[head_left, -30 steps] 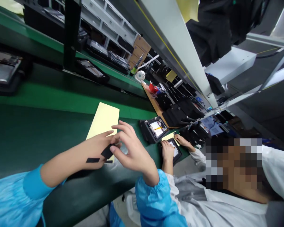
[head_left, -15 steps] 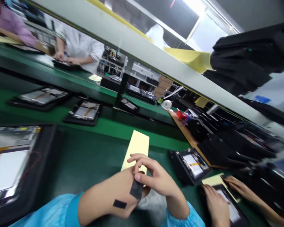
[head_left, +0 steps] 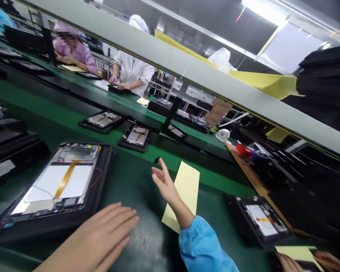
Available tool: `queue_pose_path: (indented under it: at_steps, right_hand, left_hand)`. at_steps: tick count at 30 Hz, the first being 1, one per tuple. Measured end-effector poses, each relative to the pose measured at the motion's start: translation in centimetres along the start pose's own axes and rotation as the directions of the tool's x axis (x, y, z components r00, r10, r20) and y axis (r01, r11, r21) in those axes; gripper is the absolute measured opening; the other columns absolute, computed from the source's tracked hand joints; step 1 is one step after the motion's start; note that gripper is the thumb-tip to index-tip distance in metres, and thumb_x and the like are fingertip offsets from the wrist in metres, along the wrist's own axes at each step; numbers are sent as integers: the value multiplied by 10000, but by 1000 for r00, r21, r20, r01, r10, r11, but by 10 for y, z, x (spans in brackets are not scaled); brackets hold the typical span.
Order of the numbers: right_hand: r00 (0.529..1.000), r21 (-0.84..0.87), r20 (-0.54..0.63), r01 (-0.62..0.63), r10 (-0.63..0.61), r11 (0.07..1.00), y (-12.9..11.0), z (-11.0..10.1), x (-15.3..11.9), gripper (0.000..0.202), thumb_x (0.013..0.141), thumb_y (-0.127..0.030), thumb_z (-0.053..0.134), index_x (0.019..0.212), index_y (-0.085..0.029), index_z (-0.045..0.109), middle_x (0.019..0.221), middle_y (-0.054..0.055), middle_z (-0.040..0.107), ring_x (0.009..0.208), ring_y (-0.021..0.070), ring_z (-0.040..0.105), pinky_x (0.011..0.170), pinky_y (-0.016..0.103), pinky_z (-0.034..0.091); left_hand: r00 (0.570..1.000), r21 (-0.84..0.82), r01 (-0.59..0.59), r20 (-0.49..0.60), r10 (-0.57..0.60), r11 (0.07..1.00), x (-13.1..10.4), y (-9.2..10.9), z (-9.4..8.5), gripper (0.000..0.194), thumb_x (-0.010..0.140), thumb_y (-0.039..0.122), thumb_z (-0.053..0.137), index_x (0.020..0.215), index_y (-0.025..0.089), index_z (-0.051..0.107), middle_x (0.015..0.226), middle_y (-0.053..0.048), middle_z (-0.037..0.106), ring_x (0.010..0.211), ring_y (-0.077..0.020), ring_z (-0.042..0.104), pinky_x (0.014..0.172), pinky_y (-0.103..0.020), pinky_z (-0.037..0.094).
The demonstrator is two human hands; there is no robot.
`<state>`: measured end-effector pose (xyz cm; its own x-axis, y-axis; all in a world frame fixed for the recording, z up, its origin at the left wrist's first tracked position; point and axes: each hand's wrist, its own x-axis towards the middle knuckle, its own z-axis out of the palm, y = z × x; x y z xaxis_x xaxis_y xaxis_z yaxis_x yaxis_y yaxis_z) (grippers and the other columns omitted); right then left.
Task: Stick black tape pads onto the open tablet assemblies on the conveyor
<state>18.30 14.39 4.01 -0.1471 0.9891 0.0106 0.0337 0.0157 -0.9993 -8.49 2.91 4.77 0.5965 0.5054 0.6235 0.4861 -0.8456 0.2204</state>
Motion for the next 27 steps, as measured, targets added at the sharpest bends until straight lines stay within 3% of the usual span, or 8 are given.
queue_pose_path:
  at_steps: [5, 9, 12, 16, 19, 21, 24, 27]
  right_hand:
    - [997, 108, -33, -59, 63, 992, 20, -21, -4, 749, 842, -629, 904, 1473, -282, 698, 1481, 172, 765, 1390, 324, 714, 1089, 468, 589]
    - [996, 213, -36, -73, 83, 974, 12, -31, -25, 579, 874, -656, 845, 1301, -269, 779, 1625, 155, 686, 1468, 319, 669, 1090, 449, 588]
    - [995, 245, 4, -97, 99, 965, -7, -36, -47, 568, 818, -666, 921, 1214, -271, 826, 1675, 137, 652, 1515, 333, 632, 1125, 467, 568]
    - [932, 257, 321, -258, 170, 931, -37, -42, -78, 580, 871, -627, 953, 1303, -267, 809, 1600, 156, 708, 1429, 285, 714, 1138, 409, 543]
    - [737, 243, 649, -435, 188, 867, -45, -47, -86, 750, 908, -740, 880, 1467, -287, 670, 1319, 150, 838, 1061, 245, 857, 979, 383, 611]
    - [657, 228, 735, -475, 170, 850, -42, -52, -84, 862, 849, -839, 861, 1448, -273, 605, 1053, 107, 871, 787, 235, 847, 829, 376, 642]
    - [677, 191, 711, -446, 189, 875, -34, -60, -78, 888, 804, -929, 809, 1318, -245, 574, 776, 37, 819, 518, 204, 735, 612, 324, 611]
    - [742, 140, 631, -396, 227, 908, -33, -66, -78, 847, 814, -938, 779, 1243, -238, 574, 662, -14, 754, 439, 163, 649, 489, 257, 531]
  left_hand:
    - [941, -164, 277, -152, -302, 947, -3, -15, 47, 339, 1158, 418, 576, 1464, 379, 714, 1433, 9, 768, 1274, -239, 779, 1069, -313, 686]
    - [804, -386, 459, -203, -559, 800, 37, -31, 107, 450, 1149, 568, 515, 1412, 270, 724, 1465, -105, 727, 1367, -319, 713, 1137, -481, 651]
    - [782, -482, 482, -140, -607, 732, 75, -54, 128, 513, 1106, 609, 490, 1346, 234, 743, 1451, -138, 715, 1402, -343, 660, 1221, -554, 565]
    - [835, -529, 464, -8, -551, 711, 114, -74, 122, 513, 1036, 646, 518, 1172, 230, 784, 1322, -126, 762, 1330, -343, 662, 1254, -547, 515]
    - [861, -607, 467, 149, -486, 643, 132, -62, 107, 516, 992, 675, 580, 1110, 227, 807, 1253, -107, 790, 1232, -324, 709, 1184, -472, 575]
    - [860, -670, 488, 257, -441, 560, 137, -46, 96, 521, 1014, 672, 556, 1019, 219, 815, 1107, -94, 813, 1094, -298, 755, 1060, -409, 640]
    - [830, -748, 537, 385, -404, 390, 132, -21, 80, 645, 1071, 716, 451, 874, 192, 771, 886, -96, 785, 888, -273, 771, 889, -378, 682]
    - [763, -795, 601, 543, -352, 76, 115, -7, 71, 722, 1003, 864, 574, 908, 178, 777, 929, -113, 788, 887, -286, 778, 880, -401, 687]
